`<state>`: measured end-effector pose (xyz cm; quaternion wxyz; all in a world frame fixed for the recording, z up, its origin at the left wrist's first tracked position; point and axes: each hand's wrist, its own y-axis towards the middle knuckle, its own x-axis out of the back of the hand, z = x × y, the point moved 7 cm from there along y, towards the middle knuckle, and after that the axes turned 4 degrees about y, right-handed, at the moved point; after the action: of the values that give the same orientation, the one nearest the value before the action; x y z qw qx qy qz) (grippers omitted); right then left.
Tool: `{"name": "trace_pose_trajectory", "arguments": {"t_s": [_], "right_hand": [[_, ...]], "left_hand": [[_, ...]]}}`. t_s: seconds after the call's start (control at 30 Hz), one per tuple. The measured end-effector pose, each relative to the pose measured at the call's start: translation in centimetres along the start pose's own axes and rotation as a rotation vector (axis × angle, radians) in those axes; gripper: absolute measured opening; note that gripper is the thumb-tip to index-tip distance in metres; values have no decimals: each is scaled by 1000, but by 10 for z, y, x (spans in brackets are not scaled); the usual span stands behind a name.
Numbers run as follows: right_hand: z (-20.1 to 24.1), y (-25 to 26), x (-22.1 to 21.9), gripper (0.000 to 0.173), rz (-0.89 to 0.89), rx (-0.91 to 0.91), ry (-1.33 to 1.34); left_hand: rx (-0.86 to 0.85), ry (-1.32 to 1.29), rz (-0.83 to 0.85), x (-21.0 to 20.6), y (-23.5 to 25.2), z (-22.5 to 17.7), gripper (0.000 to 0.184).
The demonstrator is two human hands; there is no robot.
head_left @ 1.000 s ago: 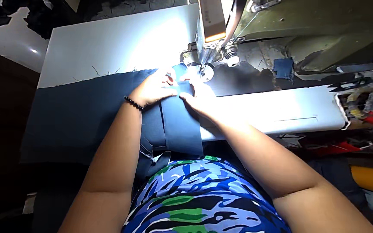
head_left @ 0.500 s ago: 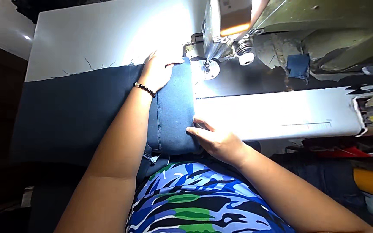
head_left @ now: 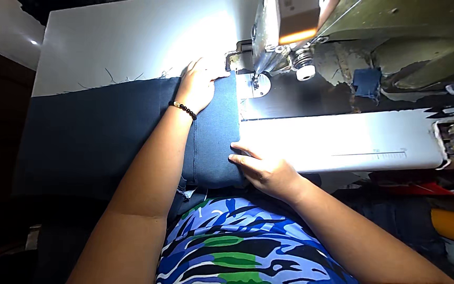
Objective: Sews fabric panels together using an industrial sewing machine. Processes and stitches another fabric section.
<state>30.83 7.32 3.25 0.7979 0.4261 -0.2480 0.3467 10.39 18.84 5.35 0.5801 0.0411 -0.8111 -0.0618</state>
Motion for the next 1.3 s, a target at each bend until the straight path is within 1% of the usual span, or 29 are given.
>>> {"name": "trace_pose_trajectory", "arguments": {"t_s": [0.07,0.13,0.2,0.23,0.3,0.33,0.43,0.57,0.7,1.3], "right_hand": [[-1,1,0,24,3,-17,-2],[0,2,-1,23,12,-37,-20],[2,2,-1,25,35,-47,-35],[3,1,0,25,46,-51,-32],[8,-5,5,24,75,-60,-17],[12,-11,7,24,95,-62,-19],[21,-35,14,26,120,-80,-46],[19,-55,25,28,88,-125,-59],[13,-55,29,29,82,-139,-52],[4,-49,32,28,111,-165,-59]], "left_hand": [[41,46,10,0,-1,-2,48],[90,167,48,1,-3,-11,48],[76,282,83,-2,-12,-23,43],[70,313,122,-7,-19,-27,48],[79,291,183,-22,-37,-35,61],[96,260,198,-29,-45,-39,64],[106,202,209,-40,-60,-60,66],[75,175,233,-48,-58,-81,66],[75,165,240,-49,-49,-83,65],[78,167,251,-48,-38,-82,59]]}}
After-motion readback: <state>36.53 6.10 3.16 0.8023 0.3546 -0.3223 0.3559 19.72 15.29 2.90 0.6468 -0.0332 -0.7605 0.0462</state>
